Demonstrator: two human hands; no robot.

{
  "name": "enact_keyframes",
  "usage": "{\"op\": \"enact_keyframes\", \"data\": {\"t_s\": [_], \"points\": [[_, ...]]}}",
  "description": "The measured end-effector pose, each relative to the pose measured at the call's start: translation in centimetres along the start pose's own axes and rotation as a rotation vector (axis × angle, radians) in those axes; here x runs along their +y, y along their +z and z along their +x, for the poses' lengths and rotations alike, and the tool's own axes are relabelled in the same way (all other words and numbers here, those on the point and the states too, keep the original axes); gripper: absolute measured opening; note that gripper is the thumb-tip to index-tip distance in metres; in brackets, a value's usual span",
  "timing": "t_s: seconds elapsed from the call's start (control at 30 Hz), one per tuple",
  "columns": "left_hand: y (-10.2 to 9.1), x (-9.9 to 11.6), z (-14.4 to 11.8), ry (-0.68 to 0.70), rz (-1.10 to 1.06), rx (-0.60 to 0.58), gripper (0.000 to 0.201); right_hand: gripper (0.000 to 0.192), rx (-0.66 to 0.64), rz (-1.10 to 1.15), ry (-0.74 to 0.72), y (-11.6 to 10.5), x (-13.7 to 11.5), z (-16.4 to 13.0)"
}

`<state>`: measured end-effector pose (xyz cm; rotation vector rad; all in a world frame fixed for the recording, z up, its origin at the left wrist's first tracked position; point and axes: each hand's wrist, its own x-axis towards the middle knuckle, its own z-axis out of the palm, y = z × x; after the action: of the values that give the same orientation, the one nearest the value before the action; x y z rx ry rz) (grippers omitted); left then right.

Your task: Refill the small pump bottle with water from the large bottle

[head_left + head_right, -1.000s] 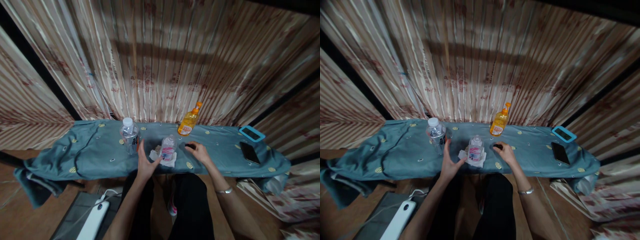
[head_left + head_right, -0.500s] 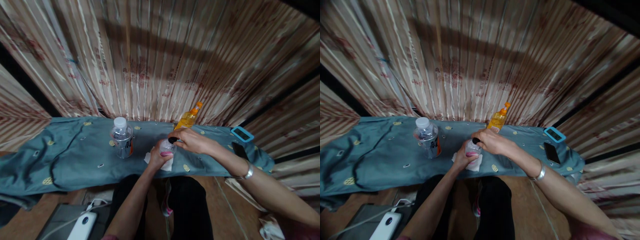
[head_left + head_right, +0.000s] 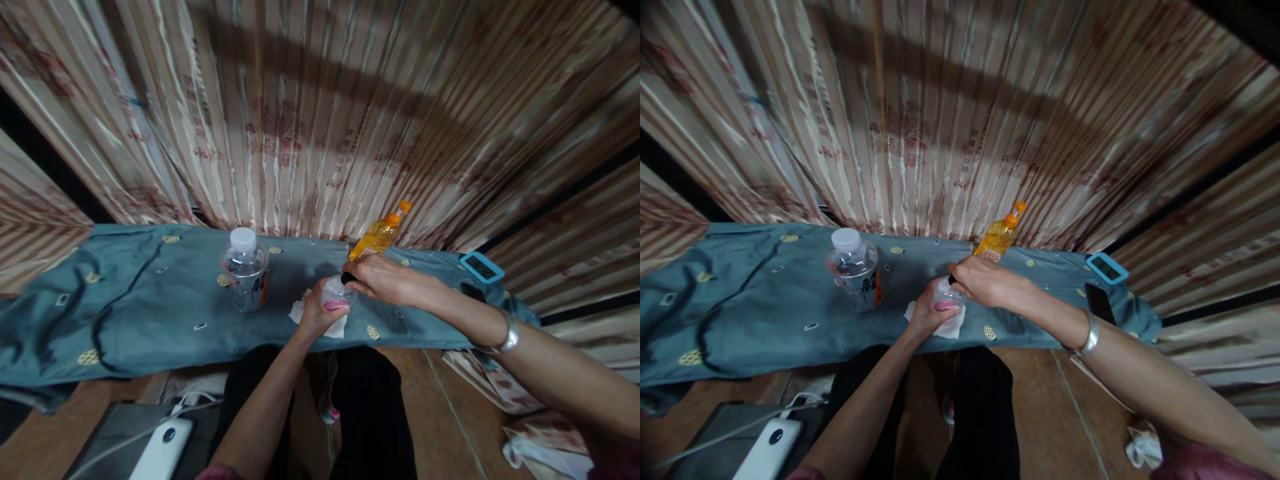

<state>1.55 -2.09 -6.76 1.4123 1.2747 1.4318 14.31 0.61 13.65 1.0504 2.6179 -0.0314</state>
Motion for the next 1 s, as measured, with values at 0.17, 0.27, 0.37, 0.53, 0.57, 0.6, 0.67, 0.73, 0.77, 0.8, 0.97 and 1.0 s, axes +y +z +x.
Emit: {"op": "enact_keyframes", "data": {"t_s": [0.17,0.27,0.37,0.53,0.57,0.6,0.67,0.73,0.77,0.8,0.97,1.0], "points": [[-0.2,0.3,0.0,-0.03,0.005,-0.02,0.071,0.033,-0.009,-0.075,0.107,0.3,-0.3,0.3],[-0.3,0.4,0.0,-0.035,0.026,-0.036,0.072,0.033,0.008,-0.062,0.073,-0.3,-0.6,0.0],[-0.3,0.6,-0.1,-0.034,0.046,-0.05,0.072,0.033,-0.002,-0.038,0.005,-0.7,-0.8,-0.2],[-0.4,0.8,-0.1,-0.044,0.077,-0.046,0.072,0.032,-0.035,-0.121,0.13,-0.5,-1.2,0.3],[-0.5,0.8,-0.1,-0.041,0.079,-0.046,0.072,0.034,-0.033,-0.131,0.142,-0.6,-1.4,0.3],[-0.5,0.8,-0.1,-0.037,0.079,-0.048,0.071,0.034,-0.031,-0.132,0.135,-0.8,-1.5,0.2],[-0.5,0.7,-0.1,-0.036,0.079,-0.052,0.071,0.033,-0.035,-0.114,0.081,-1.1,-1.8,0.0],[-0.5,0.6,-0.1,-0.044,0.087,-0.047,0.073,0.03,-0.054,-0.099,0.038,-1.3,-1.9,-0.1],[-0.4,0.6,-0.1,-0.049,0.091,-0.044,0.074,0.027,-0.067,-0.102,0.04,-1.3,-1.9,-0.1],[-0.4,0.6,-0.1,-0.054,0.094,-0.042,0.074,0.024,-0.078,-0.111,0.057,-1.3,-1.8,0.1],[-0.4,0.6,-0.1,-0.046,0.085,-0.042,0.073,0.034,-0.073,-0.152,0.127,-1.2,-1.6,0.6],[-0.4,0.6,-0.1,-0.041,0.084,-0.042,0.072,0.034,-0.065,-0.146,0.108,-1.3,-1.7,0.5]]}}
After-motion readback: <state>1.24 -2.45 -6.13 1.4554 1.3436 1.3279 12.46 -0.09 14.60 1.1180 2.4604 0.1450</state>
